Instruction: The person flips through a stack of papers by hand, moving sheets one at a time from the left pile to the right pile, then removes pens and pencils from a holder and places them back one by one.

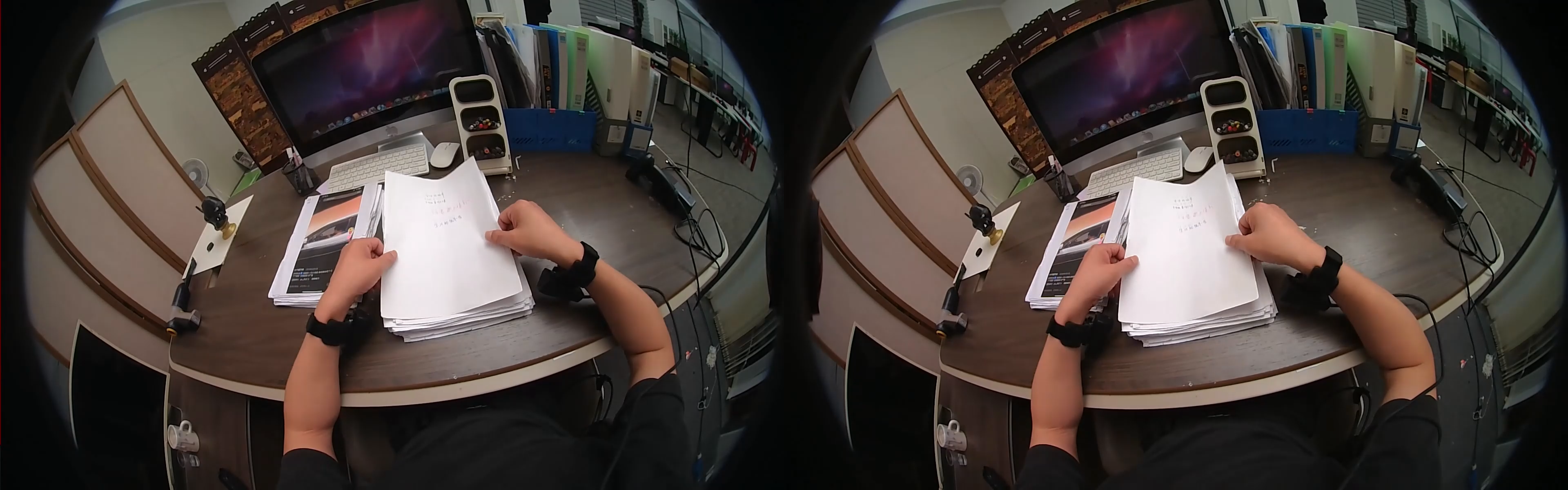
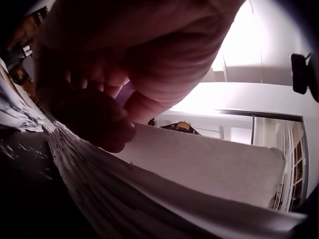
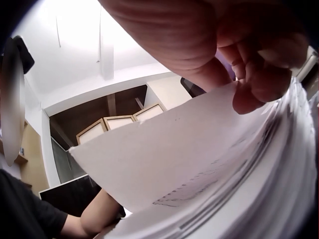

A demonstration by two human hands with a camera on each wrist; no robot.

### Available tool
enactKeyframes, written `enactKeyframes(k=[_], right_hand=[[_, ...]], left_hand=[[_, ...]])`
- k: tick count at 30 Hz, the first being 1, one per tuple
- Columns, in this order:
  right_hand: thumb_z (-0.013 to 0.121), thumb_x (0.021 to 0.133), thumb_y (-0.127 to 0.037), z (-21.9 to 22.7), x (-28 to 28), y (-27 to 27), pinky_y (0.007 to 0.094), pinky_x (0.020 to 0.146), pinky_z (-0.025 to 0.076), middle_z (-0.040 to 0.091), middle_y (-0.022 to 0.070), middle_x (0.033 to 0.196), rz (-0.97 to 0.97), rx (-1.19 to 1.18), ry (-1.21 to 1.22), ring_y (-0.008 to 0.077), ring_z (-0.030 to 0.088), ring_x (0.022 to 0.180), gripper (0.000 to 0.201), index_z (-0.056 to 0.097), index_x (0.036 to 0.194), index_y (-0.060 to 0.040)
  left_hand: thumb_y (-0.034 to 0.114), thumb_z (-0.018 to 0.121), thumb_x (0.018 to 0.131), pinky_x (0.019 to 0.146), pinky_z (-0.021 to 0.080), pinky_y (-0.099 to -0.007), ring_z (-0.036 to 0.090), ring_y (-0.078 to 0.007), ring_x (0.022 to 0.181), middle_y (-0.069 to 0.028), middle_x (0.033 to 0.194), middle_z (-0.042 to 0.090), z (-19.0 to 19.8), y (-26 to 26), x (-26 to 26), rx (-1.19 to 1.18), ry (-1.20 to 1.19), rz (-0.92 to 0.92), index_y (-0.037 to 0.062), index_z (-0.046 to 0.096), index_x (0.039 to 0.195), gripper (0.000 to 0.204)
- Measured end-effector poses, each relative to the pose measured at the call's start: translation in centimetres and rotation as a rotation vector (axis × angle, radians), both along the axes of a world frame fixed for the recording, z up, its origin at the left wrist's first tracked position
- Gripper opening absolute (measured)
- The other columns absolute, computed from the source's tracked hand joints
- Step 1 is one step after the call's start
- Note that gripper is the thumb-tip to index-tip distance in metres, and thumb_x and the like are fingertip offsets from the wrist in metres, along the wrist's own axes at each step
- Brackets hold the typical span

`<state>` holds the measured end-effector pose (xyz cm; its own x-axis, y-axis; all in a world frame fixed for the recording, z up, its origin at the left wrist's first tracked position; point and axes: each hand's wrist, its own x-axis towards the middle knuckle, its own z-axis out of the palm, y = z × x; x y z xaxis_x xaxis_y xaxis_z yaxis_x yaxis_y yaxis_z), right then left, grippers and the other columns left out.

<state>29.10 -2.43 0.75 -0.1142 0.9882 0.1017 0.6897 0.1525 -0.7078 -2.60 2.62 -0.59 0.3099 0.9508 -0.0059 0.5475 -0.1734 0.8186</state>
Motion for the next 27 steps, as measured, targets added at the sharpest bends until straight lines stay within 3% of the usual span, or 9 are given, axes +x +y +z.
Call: enactKeyframes(k=[2,4,6,8,12,15,17,24,27], right_hand=[[0.075,0.081,-0.028,0.4,-0.2,-0.3,0.0381,0.064,0.052,0.065,0.0187,0.065,-0.036,-0.037,-0.116,0.0288,0.066,0.061,0.033,0.069,0.07,0.0031],[0.076,0.081,-0.027,-0.1,0.0,-0.2,0.0352,0.059,0.051,0.064,0.016,0.061,-0.021,-0.019,-0.146,0.0247,0.065,0.058,0.034,0.067,0.067,0.0022],[0.076,0.082,-0.027,-0.3,0.1,-0.3,0.0322,0.055,0.049,0.063,0.0134,0.058,-0.005,-0.001,-0.176,0.0206,0.064,0.054,0.035,0.066,0.064,0.0013],[0.076,0.08,-0.035,-0.5,0.0,-0.6,0.0363,0.059,0.051,0.065,0.0165,0.062,-0.066,0.095,-0.367,0.0278,0.066,0.06,0.04,0.067,0.066,0.0007],[0.075,0.08,-0.042,0.3,-0.1,-1.1,0.0408,0.064,0.052,0.065,0.0205,0.066,-0.085,0.058,-0.457,0.0339,0.067,0.065,0.046,0.068,0.069,0.0026],[0.072,0.083,-0.043,-0.2,-0.3,-1.0,0.043,0.065,0.053,0.065,0.0228,0.067,-0.086,0.127,-0.487,0.0362,0.067,0.066,0.05,0.069,0.072,0.0055],[0.07,0.085,-0.043,0.5,-0.8,-1.1,0.0456,0.076,0.055,0.07,0.0249,0.085,-0.042,-0.061,-0.519,0.039,0.069,0.081,0.05,0.07,0.086,0.0066],[0.069,0.086,-0.044,-0.2,-0.7,-1.0,0.0458,0.077,0.055,0.069,0.0256,0.086,-0.02,0.004,-0.539,0.0391,0.069,0.083,0.051,0.07,0.087,0.0071],[0.07,0.085,-0.044,0.4,-0.8,-1.3,0.0455,0.076,0.054,0.069,0.0249,0.085,-0.043,-0.011,-0.546,0.039,0.068,0.082,0.051,0.07,0.087,0.0069]], left_hand=[[0.019,0.069,0.088,0.038,0.041,-0.028,0.054,-0.0122,0.042,-0.006,0.057,0.059,0.1,-0.2,0.1,-0.003,0.049,-0.006,-0.0007,0.058,0.071,0.028],[0.019,0.07,0.087,0.038,0.041,-0.0283,0.054,-0.012,0.041,-0.0064,0.056,0.058,0.4,-0.4,0.1,-0.005,0.097,-0.012,-0.0007,0.058,0.071,0.028],[0.027,0.073,0.085,0.047,0.048,-0.0339,0.06,-0.0189,0.048,-0.0111,0.06,0.061,0.6,-0.5,0.2,0.034,0.249,-0.004,-0.0013,0.059,0.072,0.034],[0.032,0.073,0.084,0.055,0.051,-0.037,0.064,-0.0241,0.057,-0.0143,0.064,0.064,0.2,-0.3,0.1,0.137,0.332,0.032,-0.0017,0.06,0.074,0.037],[0.043,0.072,0.082,0.075,0.052,-0.0434,0.068,-0.0371,0.08,-0.0213,0.079,0.069,-0.2,-0.1,0.0,0.29,0.425,0.112,-0.004,0.066,0.081,0.047],[0.042,0.071,0.083,0.074,0.053,-0.0435,0.068,-0.0377,0.078,-0.0219,0.08,0.069,0.0,-0.3,0.2,0.234,0.424,-0.03,-0.0062,0.067,0.087,0.049],[0.042,0.07,0.083,0.074,0.052,-0.0439,0.068,-0.038,0.077,-0.0227,0.08,0.069,0.2,-0.8,0.6,0.235,0.417,-0.049,-0.0071,0.067,0.088,0.05],[0.04,0.068,0.086,0.071,0.051,-0.0455,0.067,-0.0389,0.076,-0.0241,0.079,0.068,-0.5,-0.4,0.4,0.276,0.395,-0.117,-0.0058,0.068,0.088,0.046],[0.036,0.068,0.086,0.07,0.051,-0.0454,0.067,-0.0391,0.077,-0.0219,0.079,0.068,-0.3,-0.4,0.3,0.22,0.353,-0.049,-0.0038,0.069,0.089,0.04]])
